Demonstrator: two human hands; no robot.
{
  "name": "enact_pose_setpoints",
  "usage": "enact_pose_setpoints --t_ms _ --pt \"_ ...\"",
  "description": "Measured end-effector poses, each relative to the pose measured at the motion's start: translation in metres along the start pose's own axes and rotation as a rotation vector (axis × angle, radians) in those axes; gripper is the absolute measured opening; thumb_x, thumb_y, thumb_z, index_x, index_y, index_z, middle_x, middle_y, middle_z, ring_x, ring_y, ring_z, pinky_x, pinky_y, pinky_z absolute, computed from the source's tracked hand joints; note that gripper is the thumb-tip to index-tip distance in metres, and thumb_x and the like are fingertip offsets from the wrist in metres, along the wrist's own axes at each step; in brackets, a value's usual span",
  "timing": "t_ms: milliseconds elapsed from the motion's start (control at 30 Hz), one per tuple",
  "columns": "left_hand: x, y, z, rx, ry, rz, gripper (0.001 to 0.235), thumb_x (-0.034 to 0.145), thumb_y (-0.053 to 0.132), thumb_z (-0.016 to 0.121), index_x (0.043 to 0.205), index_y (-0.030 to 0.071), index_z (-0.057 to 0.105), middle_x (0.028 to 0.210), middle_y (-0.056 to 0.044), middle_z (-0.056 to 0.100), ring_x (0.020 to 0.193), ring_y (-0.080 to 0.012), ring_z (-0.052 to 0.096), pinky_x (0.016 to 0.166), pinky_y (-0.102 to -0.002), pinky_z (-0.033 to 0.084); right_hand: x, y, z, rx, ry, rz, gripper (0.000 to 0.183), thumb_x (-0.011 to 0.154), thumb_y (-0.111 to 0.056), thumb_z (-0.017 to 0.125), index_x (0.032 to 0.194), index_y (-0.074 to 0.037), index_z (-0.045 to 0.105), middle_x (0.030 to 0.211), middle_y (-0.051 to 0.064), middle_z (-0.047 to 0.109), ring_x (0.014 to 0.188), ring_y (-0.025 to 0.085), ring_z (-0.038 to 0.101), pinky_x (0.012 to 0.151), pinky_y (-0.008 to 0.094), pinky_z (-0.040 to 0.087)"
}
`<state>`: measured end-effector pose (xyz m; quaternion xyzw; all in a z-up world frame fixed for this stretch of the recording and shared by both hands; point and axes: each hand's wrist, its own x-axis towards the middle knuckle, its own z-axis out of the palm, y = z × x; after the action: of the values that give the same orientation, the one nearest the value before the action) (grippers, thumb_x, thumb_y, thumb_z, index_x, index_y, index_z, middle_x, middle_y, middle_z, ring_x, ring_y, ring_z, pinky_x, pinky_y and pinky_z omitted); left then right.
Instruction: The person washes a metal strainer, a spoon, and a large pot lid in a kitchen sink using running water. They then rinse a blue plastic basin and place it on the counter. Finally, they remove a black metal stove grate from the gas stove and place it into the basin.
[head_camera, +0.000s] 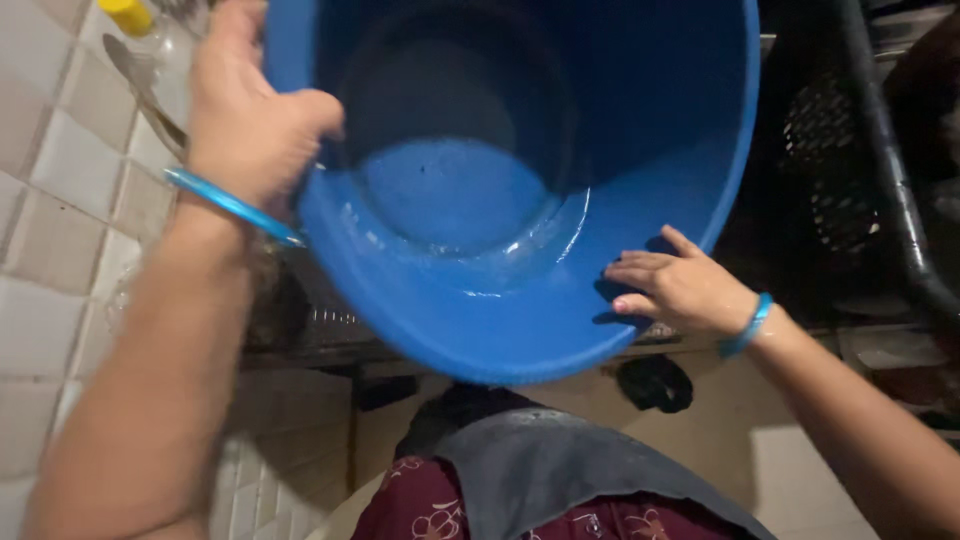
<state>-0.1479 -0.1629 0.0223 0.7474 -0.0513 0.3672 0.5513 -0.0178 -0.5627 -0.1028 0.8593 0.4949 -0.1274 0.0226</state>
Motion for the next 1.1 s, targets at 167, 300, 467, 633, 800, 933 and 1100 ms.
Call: enact_pose_setpoints --t_ms 167,300,467,633,800,933,1100 --pt "-0.038 -0.045 0.029 0.139 0.159 -0.043 0.048 0.077 -0.008 0.066 0.124 -0.001 0.054 0.116 -0.011 0.069 0.108 -0.0178 0.069 0.101 -0.030 0.058 0.040 -0.065 0.065 0.065 -0.024 -0.246 0.116 0.081 -0.083 0.056 0.153 0.005 0.034 0.158 0.031 0.024 0.146 0.045 0.027 0.114 0.061 0.020" --pt "-0.074 -0.058 0.057 -0.007 0.302 -0.159 0.050 0.076 -0.006 0.064 0.124 -0.001 0.053 0.114 -0.011 0.065 0.105 -0.0174 0.066 0.097 -0.030 0.056 0.083 -0.124 0.088 0.491 0.324 -0.263 0.088 0.074 -0.030 0.065 0.155 -0.005 0.039 0.159 0.021 0.042 0.145 0.038 0.043 0.119 0.050 0.040" --pt "-0.070 -0.075 0.042 0.007 0.190 -0.166 0.053 0.080 -0.001 0.078 0.126 -0.001 0.050 0.118 -0.011 0.063 0.108 -0.0176 0.064 0.098 -0.031 0.055 0.068 -0.081 0.097 0.007 0.352 -0.200 0.081 0.082 0.001 0.067 0.157 -0.019 0.046 0.161 0.010 0.049 0.141 0.027 0.053 0.120 0.044 0.043" --pt "-0.045 -0.111 0.012 0.080 0.246 -0.160 0.045 0.080 -0.001 0.068 0.123 -0.001 0.052 0.112 -0.011 0.065 0.101 -0.0184 0.065 0.096 -0.032 0.057 0.035 -0.013 0.048 -0.295 0.034 -0.016 0.097 0.065 -0.025 0.082 0.152 -0.021 0.041 0.158 0.015 0.042 0.141 0.037 0.040 0.114 0.060 0.029" --pt "-0.108 -0.107 0.058 0.104 0.407 -0.295 0.049 0.077 0.000 0.071 0.123 0.000 0.052 0.108 -0.011 0.066 0.097 -0.0190 0.066 0.092 -0.032 0.055 0.104 -0.111 0.096 0.102 0.159 0.042 0.100 0.067 0.003 0.072 0.158 -0.014 0.035 0.165 0.019 0.036 0.149 0.042 0.033 0.111 0.065 0.023" --pt "-0.102 -0.092 0.051 0.036 0.356 -0.157 0.051 0.085 0.002 0.079 0.127 0.000 0.050 0.114 -0.011 0.065 0.105 -0.0195 0.065 0.098 -0.032 0.053 0.119 -0.117 0.114 0.255 0.289 -0.130 0.087 0.077 0.008 0.060 0.158 -0.014 0.037 0.162 0.017 0.043 0.146 0.035 0.045 0.121 0.053 0.035" --pt "-0.047 -0.100 0.014 0.149 0.216 -0.130 0.048 0.081 -0.004 0.069 0.124 0.000 0.049 0.116 -0.014 0.066 0.105 -0.0206 0.068 0.097 -0.031 0.056 0.070 -0.013 0.072 -0.170 0.122 -0.023 0.098 0.068 -0.039 0.081 0.152 -0.015 0.037 0.159 0.018 0.038 0.143 0.039 0.036 0.117 0.059 0.024"
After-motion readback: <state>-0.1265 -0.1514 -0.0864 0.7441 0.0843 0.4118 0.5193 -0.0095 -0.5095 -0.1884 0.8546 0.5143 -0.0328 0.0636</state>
